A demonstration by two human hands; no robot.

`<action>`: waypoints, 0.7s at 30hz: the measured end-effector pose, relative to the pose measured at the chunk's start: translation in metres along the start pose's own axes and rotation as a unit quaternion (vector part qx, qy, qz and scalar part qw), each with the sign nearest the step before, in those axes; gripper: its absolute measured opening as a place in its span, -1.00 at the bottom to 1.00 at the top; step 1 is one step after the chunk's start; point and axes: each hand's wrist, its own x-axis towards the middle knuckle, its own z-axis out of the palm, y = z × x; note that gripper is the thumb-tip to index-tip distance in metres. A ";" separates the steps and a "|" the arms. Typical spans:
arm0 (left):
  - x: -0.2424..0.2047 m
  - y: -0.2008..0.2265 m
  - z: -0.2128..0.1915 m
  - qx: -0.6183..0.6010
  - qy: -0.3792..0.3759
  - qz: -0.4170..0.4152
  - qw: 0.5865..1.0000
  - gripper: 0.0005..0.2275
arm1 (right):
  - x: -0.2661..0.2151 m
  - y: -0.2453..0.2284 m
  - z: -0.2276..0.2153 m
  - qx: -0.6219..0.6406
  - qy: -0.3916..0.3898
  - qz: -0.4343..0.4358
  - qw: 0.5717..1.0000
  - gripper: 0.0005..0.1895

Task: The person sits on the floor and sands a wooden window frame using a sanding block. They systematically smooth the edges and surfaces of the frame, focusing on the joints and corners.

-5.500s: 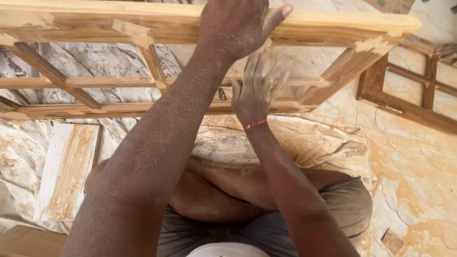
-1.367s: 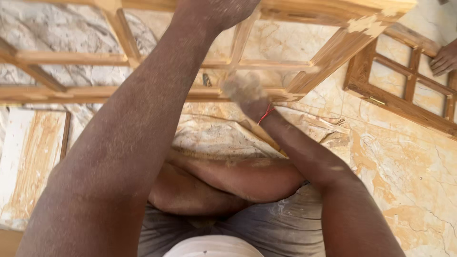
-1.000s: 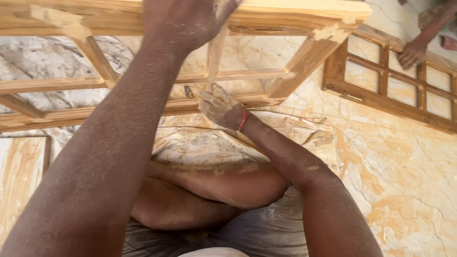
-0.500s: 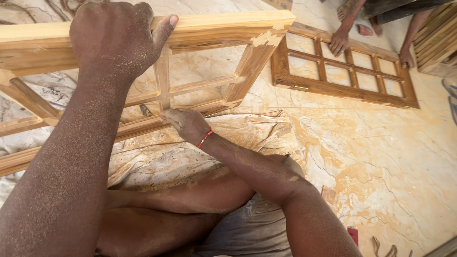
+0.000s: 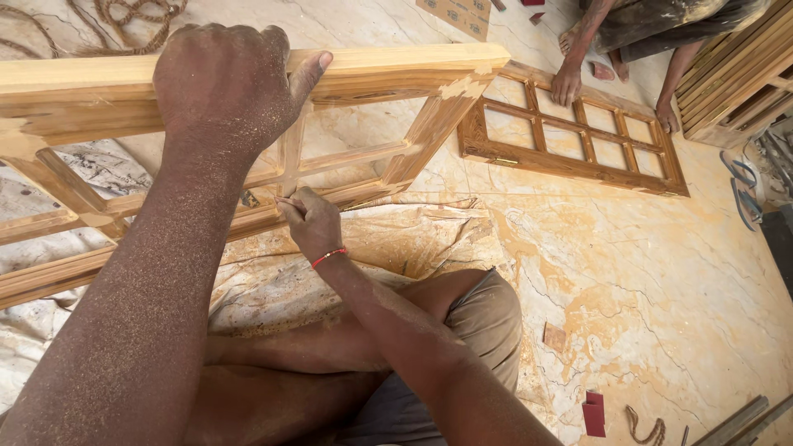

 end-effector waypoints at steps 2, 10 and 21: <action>0.002 -0.001 -0.003 -0.004 0.005 -0.011 1.000 -0.39 | 0.003 0.001 0.008 -0.010 0.035 0.005 0.999 -0.71; 0.005 0.003 -0.019 -0.021 -0.056 -0.022 0.998 -0.37 | -0.009 0.008 0.022 -0.027 0.056 0.010 0.998 -0.72; 0.004 0.007 -0.025 -0.007 -0.106 -0.040 0.994 -0.36 | -0.011 0.009 0.022 -0.062 0.047 0.015 0.997 -0.69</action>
